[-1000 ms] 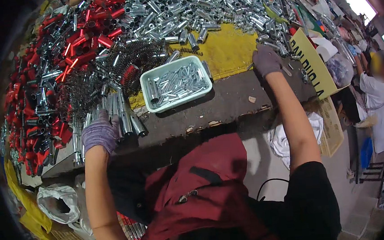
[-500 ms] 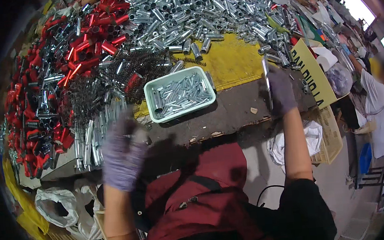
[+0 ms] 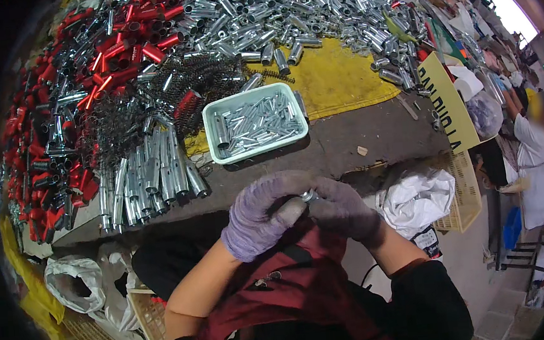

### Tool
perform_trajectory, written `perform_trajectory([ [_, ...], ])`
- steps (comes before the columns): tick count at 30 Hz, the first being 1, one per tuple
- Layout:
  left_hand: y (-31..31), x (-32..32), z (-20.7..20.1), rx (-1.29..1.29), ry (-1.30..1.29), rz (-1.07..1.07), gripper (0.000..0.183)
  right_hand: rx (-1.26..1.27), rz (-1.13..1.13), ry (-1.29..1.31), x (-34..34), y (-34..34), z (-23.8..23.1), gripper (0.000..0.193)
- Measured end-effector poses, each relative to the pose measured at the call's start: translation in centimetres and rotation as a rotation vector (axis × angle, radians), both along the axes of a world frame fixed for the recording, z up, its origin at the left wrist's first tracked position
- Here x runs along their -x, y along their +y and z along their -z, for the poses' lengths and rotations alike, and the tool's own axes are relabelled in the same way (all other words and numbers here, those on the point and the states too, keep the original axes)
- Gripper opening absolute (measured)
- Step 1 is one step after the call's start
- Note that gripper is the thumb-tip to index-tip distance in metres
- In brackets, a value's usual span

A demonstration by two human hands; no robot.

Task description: Manually assembling metal hardware components into sub-assemblies at a factory workbench.

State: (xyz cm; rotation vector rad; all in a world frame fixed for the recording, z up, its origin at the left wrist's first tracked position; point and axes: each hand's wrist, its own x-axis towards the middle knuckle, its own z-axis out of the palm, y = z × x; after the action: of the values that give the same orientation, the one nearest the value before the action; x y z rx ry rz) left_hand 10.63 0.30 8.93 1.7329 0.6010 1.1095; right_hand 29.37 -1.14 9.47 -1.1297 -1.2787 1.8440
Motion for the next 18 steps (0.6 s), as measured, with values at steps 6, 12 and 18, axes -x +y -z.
perform_trajectory([
  [6,-0.4,0.8,0.5,0.126,-0.182,0.114,0.022,-0.385,-0.469,-0.043,-0.8,0.9,1.4,0.036],
  [12,-0.2,0.5,0.5,-0.11,0.027,0.093,0.021,-0.778,-0.512,-0.357,-1.4,1.3,2.2,0.047],
  [18,-1.1,0.4,3.8,-0.002,0.057,0.062,0.026,-0.86,-0.419,-0.061,-1.0,1.0,2.7,0.053],
])
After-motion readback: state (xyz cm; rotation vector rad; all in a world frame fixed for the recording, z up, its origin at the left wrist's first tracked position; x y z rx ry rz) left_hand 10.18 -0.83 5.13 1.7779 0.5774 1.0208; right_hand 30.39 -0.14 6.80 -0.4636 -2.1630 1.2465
